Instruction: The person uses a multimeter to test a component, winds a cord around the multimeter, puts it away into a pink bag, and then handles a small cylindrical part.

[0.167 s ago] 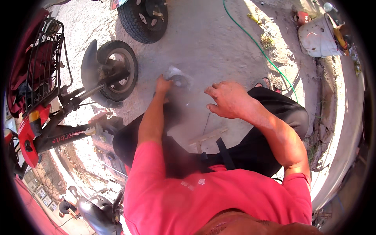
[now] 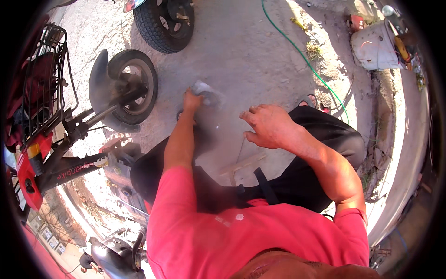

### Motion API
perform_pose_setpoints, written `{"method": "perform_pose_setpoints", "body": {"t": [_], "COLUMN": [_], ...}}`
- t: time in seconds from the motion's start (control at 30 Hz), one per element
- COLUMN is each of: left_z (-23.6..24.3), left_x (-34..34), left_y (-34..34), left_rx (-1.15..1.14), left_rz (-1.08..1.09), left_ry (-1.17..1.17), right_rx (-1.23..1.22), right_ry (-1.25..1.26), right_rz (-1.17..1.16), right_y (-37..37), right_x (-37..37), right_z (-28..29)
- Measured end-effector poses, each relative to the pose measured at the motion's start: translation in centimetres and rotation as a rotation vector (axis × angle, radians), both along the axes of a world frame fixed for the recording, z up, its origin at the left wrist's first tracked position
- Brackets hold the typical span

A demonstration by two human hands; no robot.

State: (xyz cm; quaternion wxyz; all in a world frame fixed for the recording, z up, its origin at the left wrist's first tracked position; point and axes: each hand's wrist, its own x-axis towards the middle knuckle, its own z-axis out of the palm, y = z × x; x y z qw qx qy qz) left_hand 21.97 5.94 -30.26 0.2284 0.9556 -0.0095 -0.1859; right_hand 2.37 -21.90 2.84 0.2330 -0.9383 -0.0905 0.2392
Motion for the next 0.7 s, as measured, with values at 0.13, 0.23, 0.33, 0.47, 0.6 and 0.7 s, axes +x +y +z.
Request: {"method": "perform_pose_setpoints", "body": {"t": [0.13,0.23,0.33,0.47,0.6,0.7], "left_z": [1.0,1.2,0.8,4.6,15.5,26.1], "left_x": [0.8,1.1,0.4,-1.9,0.2,1.3], "left_y": [-2.3,-2.3,-1.7,-4.8,-6.9,-6.4], "left_rx": [0.103,0.07,-0.008,-0.038,-0.411,-0.588], "left_rz": [-0.089,-0.125,-0.08,-0.156,-0.008,-0.091], "left_ry": [0.204,0.323,0.335,0.124,0.231,0.155], "right_rx": [0.016,0.036,0.066,0.058,0.059,0.06], "right_ry": [0.013,-0.008,0.029,0.006,-0.058,-0.126], "right_rz": [-0.022,-0.018,0.015,-0.005,-0.003,0.029], "right_y": [-0.1,0.1,0.6,0.3,-0.1,0.2], "right_x": [-0.2,-0.2,0.4,-0.6,-1.1,-1.4], "right_z": [-0.2,-0.1,0.6,0.2,0.2,0.3]}}
